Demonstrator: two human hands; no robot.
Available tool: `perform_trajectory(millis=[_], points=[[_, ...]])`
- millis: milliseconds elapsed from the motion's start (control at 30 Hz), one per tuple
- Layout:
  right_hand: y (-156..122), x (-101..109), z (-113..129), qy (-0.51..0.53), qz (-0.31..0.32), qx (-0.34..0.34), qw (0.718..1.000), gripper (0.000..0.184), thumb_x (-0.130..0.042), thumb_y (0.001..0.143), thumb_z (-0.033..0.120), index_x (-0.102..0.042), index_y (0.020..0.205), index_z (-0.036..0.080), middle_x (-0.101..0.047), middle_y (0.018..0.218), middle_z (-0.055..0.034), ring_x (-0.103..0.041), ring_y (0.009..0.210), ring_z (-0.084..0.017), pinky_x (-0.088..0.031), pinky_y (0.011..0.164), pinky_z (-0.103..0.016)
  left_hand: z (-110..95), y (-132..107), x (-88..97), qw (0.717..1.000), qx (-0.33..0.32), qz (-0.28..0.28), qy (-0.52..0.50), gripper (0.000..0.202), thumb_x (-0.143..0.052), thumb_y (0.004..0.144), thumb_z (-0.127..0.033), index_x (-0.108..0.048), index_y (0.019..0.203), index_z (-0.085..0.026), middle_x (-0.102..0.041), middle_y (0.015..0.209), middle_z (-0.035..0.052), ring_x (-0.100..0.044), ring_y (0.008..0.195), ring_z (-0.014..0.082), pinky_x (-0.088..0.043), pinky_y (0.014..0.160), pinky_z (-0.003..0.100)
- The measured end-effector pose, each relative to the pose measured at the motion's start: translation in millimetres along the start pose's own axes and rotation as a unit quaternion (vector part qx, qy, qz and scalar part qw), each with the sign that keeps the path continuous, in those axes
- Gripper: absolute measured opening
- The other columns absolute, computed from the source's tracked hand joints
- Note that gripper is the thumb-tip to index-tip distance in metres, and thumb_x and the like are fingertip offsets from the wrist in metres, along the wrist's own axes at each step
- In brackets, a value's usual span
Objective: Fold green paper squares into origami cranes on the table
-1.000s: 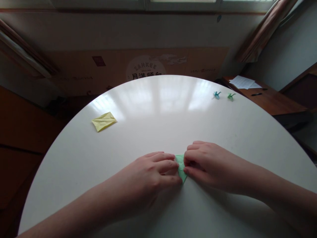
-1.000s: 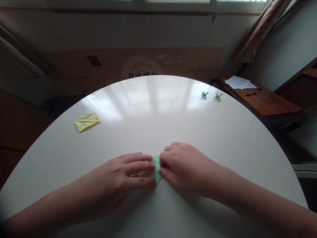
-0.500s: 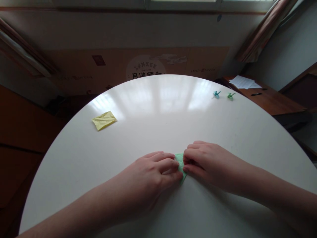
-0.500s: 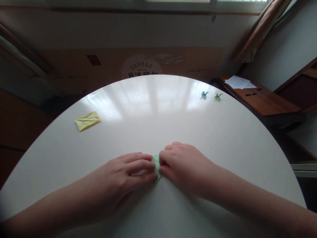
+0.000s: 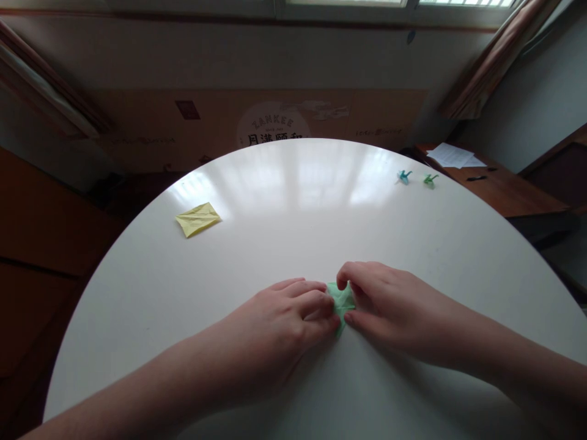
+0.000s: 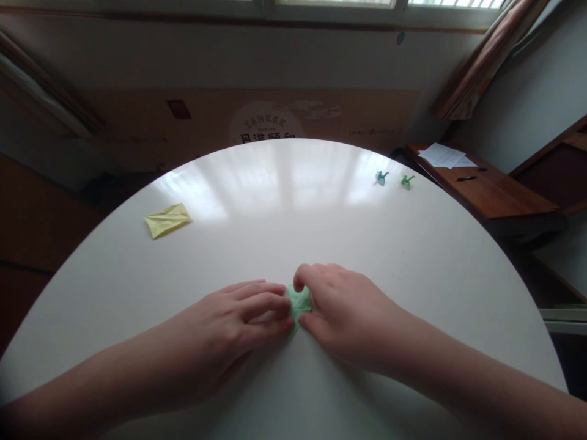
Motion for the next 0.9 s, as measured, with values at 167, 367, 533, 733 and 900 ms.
perform_trajectory(millis=[167, 367, 533, 733, 900], points=[[0.5, 0.6, -0.2, 0.002, 0.001, -0.009, 1.000, 0.017, -0.056, 0.083, 0.014, -0.056, 0.096, 0.025, -0.065, 0.089, 0.0012, -0.058, 0.080, -0.019, -0.037, 0.067, -0.027, 0.4, -1.6, -0.3, 1.000, -0.002, -0.001, 0.002, 0.030, -0.052, 0.095, -0.015, -0.064, 0.122, -0.020, -0.068, 0.119, 0.0073, -0.060, 0.116, 0.0247, -0.044, 0.107, 0.040], [-0.3, 1.2, -5.7, 0.010, 0.000, -0.010, 1.000, 0.015, -0.052, 0.090, 0.016, -0.056, 0.100, 0.025, -0.066, 0.091, -0.0007, -0.059, 0.081, -0.019, -0.039, 0.067, -0.026, -1.4, -2.8, 1.2, 1.000, 0.002, -0.008, 0.007, 0.034, -0.053, 0.094, -0.014, -0.063, 0.125, -0.024, -0.066, 0.123, 0.0070, -0.060, 0.118, 0.0249, -0.044, 0.107, 0.041], [2.5, 5.8, -11.9, 0.019, -0.008, -0.008, 1.000, 0.017, -0.049, 0.092, 0.016, -0.057, 0.105, 0.024, -0.067, 0.090, -0.0013, -0.061, 0.078, -0.018, -0.041, 0.064, -0.026, -6.3, -2.9, 3.1, 1.000, 0.005, -0.003, 0.017, 0.035, -0.050, 0.095, -0.014, -0.061, 0.128, -0.023, -0.064, 0.131, 0.0071, -0.055, 0.126, 0.0253, -0.040, 0.111, 0.041], [2.4, 19.3, -10.4, -0.020, -0.021, 0.004, 1.000, 0.012, -0.058, 0.087, 0.019, -0.069, 0.088, 0.022, -0.069, 0.085, -0.0015, -0.061, 0.077, -0.018, -0.041, 0.066, -0.027, -11.2, -1.8, -5.6, 0.998, 0.049, -0.012, 0.047, 0.034, -0.050, 0.098, -0.026, -0.058, 0.130, -0.019, -0.065, 0.125, 0.0097, -0.059, 0.114, 0.0279, -0.041, 0.108, 0.049], [-0.3, 12.0, -2.3, -0.028, -0.011, 0.019, 0.999, 0.013, -0.062, 0.086, 0.021, -0.075, 0.087, 0.027, -0.070, 0.084, 0.0012, -0.062, 0.073, -0.016, -0.040, 0.066, -0.026, -12.0, -0.3, -17.0, 0.991, 0.099, -0.010, 0.094, 0.046, -0.053, 0.095, -0.036, -0.055, 0.134, -0.012, -0.064, 0.117, 0.0134, -0.056, 0.105, 0.0327, -0.041, 0.103, 0.056]])
Point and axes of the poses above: each hand's wrist, its own y-axis towards the middle knuckle, its own x-axis out of the back of the hand, z = x × y, the point moved 7 cm from there along y, towards the middle knuckle
